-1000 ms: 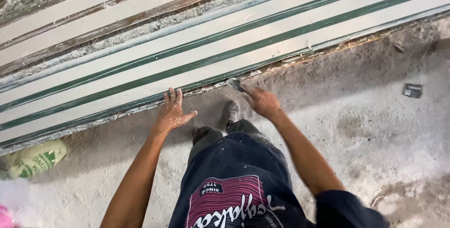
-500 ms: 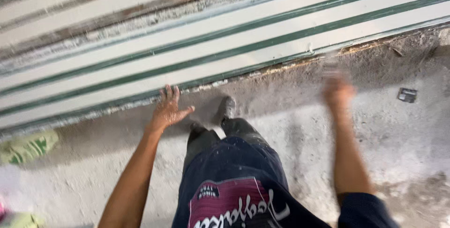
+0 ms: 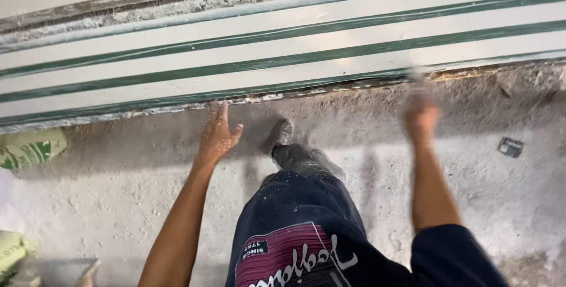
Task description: The person uses a small hand scraper to remove dried plaster residue from long grooved mold strips, running the tool along the grooves and along the edges, occasionally brushing debris away by hand and repositioning the strips to reach new sections.
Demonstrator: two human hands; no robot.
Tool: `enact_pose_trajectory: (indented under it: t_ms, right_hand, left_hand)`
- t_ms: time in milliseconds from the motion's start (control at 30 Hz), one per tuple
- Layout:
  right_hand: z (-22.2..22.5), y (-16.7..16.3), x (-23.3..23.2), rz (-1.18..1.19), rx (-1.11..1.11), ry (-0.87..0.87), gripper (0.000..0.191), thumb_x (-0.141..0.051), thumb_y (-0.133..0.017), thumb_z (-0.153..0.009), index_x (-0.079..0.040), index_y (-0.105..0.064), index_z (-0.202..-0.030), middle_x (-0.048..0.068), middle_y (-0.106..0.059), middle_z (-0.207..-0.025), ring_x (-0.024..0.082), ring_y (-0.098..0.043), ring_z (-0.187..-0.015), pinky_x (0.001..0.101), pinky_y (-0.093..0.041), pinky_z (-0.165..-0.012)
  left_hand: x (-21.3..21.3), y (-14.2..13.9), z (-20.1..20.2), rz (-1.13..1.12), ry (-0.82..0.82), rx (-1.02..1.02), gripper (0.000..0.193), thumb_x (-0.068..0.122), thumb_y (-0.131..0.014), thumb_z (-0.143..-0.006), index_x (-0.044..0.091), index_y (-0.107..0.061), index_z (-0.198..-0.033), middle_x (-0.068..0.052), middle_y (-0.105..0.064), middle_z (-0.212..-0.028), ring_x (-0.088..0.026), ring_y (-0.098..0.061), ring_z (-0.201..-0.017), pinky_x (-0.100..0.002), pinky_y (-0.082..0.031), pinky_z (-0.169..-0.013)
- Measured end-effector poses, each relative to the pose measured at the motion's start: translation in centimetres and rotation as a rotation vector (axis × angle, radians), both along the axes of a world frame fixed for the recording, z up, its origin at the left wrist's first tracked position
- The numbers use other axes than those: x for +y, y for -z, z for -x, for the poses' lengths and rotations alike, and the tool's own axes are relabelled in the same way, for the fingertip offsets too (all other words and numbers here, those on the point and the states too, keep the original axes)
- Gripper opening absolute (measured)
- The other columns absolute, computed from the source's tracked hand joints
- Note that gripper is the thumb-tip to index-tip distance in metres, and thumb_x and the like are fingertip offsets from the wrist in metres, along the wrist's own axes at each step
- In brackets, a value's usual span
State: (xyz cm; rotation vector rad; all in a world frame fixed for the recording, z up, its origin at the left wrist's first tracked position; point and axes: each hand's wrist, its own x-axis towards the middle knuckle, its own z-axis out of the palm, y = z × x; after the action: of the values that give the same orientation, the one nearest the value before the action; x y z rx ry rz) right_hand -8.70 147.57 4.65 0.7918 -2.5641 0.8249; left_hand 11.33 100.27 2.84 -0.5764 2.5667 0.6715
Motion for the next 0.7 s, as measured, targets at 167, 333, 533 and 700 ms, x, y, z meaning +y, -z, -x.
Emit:
enact_pose_trajectory:
  t_ms: [167,333,533,700]
  right_hand:
    - [1.3,0.0,0.2,-0.186,-0.33,0.145,0.045,-0.019,-0.049,-0.099,-0.001,-0.062,-0.139,0.017,-0.07,-0.085,0.032,-0.063,-0.064,0.0467,-0.052,-0.063]
    - [-1.4,3.0,-7.1,-0.111,-0.499,-0.077,0.038,-0.029,-0.054,-0.104,-0.017,-0.058,-0.139,0.022,-0.071,-0.119,0.044,-0.068,-0.102,0.0535,-0.056,-0.087]
    - [5.3,-0.4,11.5,0.048,-0.323,0.156,0.03,-0.017,-0.043,-0.104,-0.011,-0.057,-0.13,0.021,-0.065,-0.12,0.043,-0.065,-0.106,0.0534,-0.056,-0.092]
    - [4.7,-1.3,7.8,-0.074,-0.173,0.063,0.05,-0.015,-0.047,-0.097,-0.015,-0.049,-0.147,0.022,-0.063,-0.129,0.042,-0.066,-0.105,0.0514,-0.056,-0.091]
  left_hand:
    - [8.6,-0.3,1.6,-0.045,0.018,0.263,0.077,0.032,-0.065,-0.093,0.003,-0.034,-0.157,-0.027,-0.037,-0.16,-0.044,-0.035,-0.148,-0.051,-0.031,-0.122]
    - [17.4,-0.5,4.9,-0.123,0.011,0.333,0.071,0.03,-0.063,-0.097,0.003,-0.037,-0.157,-0.025,-0.038,-0.159,-0.045,-0.035,-0.148,-0.052,-0.03,-0.121]
    - [22.6,-0.6,0.2,-0.138,-0.118,0.409,0.07,0.027,-0.063,-0.098,-0.001,-0.036,-0.156,-0.029,-0.033,-0.162,-0.047,-0.03,-0.149,-0.053,-0.028,-0.118]
    - [26.7,-0.9,2.3,-0.06,-0.067,0.362,0.069,0.024,-0.064,-0.096,-0.001,-0.039,-0.154,-0.026,-0.039,-0.159,-0.043,-0.035,-0.149,-0.051,-0.03,-0.121]
